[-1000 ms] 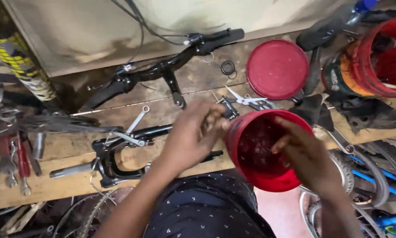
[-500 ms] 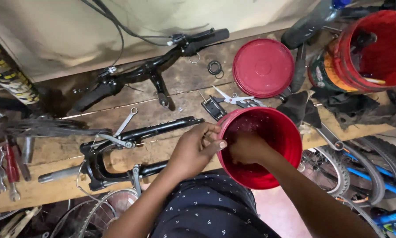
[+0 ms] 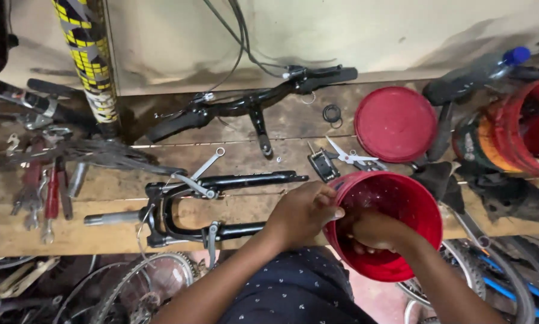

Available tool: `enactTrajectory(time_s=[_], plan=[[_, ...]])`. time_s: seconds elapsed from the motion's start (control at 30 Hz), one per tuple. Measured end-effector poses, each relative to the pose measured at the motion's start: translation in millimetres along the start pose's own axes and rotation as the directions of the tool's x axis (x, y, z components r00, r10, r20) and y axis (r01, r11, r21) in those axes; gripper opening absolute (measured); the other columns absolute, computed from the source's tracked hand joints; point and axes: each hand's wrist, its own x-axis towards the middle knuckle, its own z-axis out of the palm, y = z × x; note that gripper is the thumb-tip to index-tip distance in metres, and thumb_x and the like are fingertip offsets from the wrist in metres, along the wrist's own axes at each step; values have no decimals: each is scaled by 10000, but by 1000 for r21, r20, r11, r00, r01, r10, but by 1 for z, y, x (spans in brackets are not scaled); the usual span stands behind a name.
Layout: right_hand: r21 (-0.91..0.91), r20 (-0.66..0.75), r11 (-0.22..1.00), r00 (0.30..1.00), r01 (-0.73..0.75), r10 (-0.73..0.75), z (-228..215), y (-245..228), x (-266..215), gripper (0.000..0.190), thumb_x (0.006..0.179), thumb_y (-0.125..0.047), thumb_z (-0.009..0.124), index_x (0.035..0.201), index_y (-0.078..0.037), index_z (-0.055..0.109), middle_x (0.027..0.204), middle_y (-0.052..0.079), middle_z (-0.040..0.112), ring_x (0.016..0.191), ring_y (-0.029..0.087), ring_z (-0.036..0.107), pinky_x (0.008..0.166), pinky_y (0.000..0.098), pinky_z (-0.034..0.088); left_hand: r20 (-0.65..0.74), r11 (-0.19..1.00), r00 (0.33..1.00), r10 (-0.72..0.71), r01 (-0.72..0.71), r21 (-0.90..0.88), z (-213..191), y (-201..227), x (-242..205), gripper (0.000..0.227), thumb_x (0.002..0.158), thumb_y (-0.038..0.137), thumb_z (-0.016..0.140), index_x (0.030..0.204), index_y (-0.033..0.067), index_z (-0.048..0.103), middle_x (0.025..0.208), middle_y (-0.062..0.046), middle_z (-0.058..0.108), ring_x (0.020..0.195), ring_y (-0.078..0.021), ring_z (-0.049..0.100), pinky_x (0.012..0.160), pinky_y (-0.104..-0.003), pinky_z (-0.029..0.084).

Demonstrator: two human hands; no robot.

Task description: The person applies red grease to the inner surfaces of a bicycle frame's head tube and then greases a ball bearing ring.

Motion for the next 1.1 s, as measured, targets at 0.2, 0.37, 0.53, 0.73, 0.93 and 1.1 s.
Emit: enactTrajectory(time_s=[0.2, 0.37, 0.53, 0.73, 0.93, 1.1], plan=[[343, -82, 939, 997, 38, -10, -22, -30, -78, 493, 1010, -67, 310, 1137, -59, 786, 531, 156, 533, 433, 215, 414, 449, 303, 295, 99, 997, 993, -69, 72, -23, -27, 19, -4, 247, 887, 385, 595, 957, 153, 646, 962, -29, 674, 848, -197, 650, 673, -359, 456], [593, -411, 618, 854, 517, -320, -37, -7, -121, 295, 848, -116, 598, 1050, 63, 717, 636, 267, 623, 536, 339, 565, 530, 387, 389, -215, 989, 971, -101, 75, -126, -69, 4, 1, 293, 826, 290, 694, 1070, 132, 656, 963, -12, 691, 782, -122, 640, 694, -270, 514], [373, -679, 28, 294, 927, -673, -18, -93, -151, 677, 849, -78, 597, 1495, -100, 395, 613, 168, 636, 432, 177, 580, 396, 250, 482, -580, 966, 777, 245, -250, 73, -141, 57, 3, 227, 904, 247, 640, 1065, 89, 633, 963, -48, 664, 816, -139, 639, 675, -246, 526], [14, -892, 11, 17, 1000, -452, -11, -236, -172, 631, 922, -172, 559, 1516, -66, 374, 841, 18, 608, 756, 93, 570, 663, 233, 496, -643, 731, 348, 682, -354, 584, -186, 129, 8, 142, 974, 135, 592, 1044, 27, 533, 1011, -121, 560, 959, -251, 584, 770, -335, 492], [-701, -706, 242, -605, 671, -368, -61, -291, -130, 435, 1085, -77, 397, 1518, -114, 399, 1065, 167, 521, 941, 301, 500, 839, 399, 443, -410, 443, 169, 896, -300, 845, -208, 153, 19, 146, 946, 84, 659, 997, -10, 560, 1004, -166, 626, 939, -326, 607, 844, -430, 424], [-821, -569, 269, -695, 503, -439, -96, -305, -102, 705, 874, 123, 432, 1493, -215, 457, 1174, 199, 491, 1075, 344, 564, 801, 391, 508, -261, 327, 281, 923, -219, 919, -229, 141, 28, 113, 934, 80, 691, 1035, 31, 683, 1126, -127, 686, 962, -306, 610, 847, -395, 476]])
